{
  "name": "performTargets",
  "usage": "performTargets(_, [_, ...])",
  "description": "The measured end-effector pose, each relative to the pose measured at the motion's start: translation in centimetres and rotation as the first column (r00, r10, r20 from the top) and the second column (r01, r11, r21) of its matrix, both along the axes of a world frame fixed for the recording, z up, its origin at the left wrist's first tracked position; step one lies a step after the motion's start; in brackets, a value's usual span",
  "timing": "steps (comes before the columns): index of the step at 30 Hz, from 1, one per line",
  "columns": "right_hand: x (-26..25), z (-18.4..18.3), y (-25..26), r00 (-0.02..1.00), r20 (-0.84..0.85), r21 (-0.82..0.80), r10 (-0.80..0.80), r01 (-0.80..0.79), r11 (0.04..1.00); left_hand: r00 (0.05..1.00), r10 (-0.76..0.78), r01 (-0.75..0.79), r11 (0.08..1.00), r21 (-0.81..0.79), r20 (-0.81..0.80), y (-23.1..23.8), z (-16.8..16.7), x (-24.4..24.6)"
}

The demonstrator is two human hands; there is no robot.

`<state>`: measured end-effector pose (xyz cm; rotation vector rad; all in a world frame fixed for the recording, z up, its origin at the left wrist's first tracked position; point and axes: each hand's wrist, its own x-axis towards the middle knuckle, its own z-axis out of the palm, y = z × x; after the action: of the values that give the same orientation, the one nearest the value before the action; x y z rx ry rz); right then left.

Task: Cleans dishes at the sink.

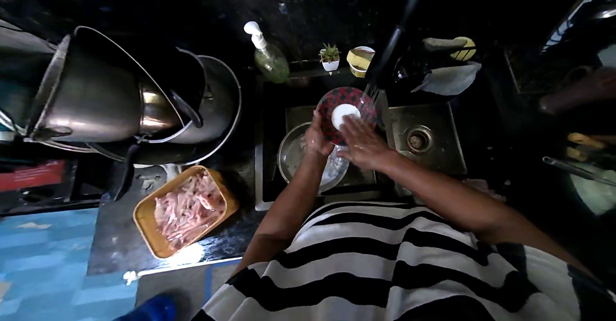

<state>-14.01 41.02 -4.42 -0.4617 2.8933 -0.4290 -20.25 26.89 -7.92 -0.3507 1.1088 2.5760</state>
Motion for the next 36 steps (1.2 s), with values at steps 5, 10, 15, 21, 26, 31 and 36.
performTargets(5, [-2.7, 0.2, 1.2, 1.000, 0.021, -0.057, 0.005, -0.004, 0.998, 0.998, -0.040, 0.040, 0.999, -0.002, 0.051, 1.2, 0.2, 0.9])
performTargets(10, [-0.2, 0.0, 0.0, 0.997, 0.016, -0.007, 0.072, -0.072, 0.997, 0.993, 0.035, -0.040, 0.998, 0.043, 0.111, 0.7, -0.9, 0.7])
performTargets(15, [-2.1, 0.4, 1.6, 0.997, -0.081, -0.008, -0.001, 0.000, 1.000, 0.994, 0.010, -0.018, 0.997, 0.078, 0.107, 1.0, -1.5, 0.8])
performTargets(21, [-2.5, 4.2, 3.0, 0.881, 0.250, -0.384, -0.402, 0.472, 0.794, 0.977, -0.076, 0.084, 0.996, -0.031, 0.201, 2.9, -4.8, 1.4])
performTargets(26, [-1.5, 3.7, 3.5, 0.984, 0.054, -0.213, -0.171, 0.179, 0.961, 0.886, -0.442, 0.455, 0.886, -0.088, 0.138, 3.1, -7.1, 0.5])
performTargets(31, [-1.4, 1.2, 4.8, 0.906, -0.391, -0.351, -0.165, 0.019, 0.936, 0.884, -0.460, 0.430, 0.725, -0.537, 0.087, 3.9, -4.0, -3.6])
performTargets(36, [-2.4, 1.8, 4.5, 0.875, -0.466, -0.377, -0.132, -0.061, 0.924, 0.708, -0.670, 0.135, -0.185, -0.973, 0.225, 2.1, -6.8, -8.6])
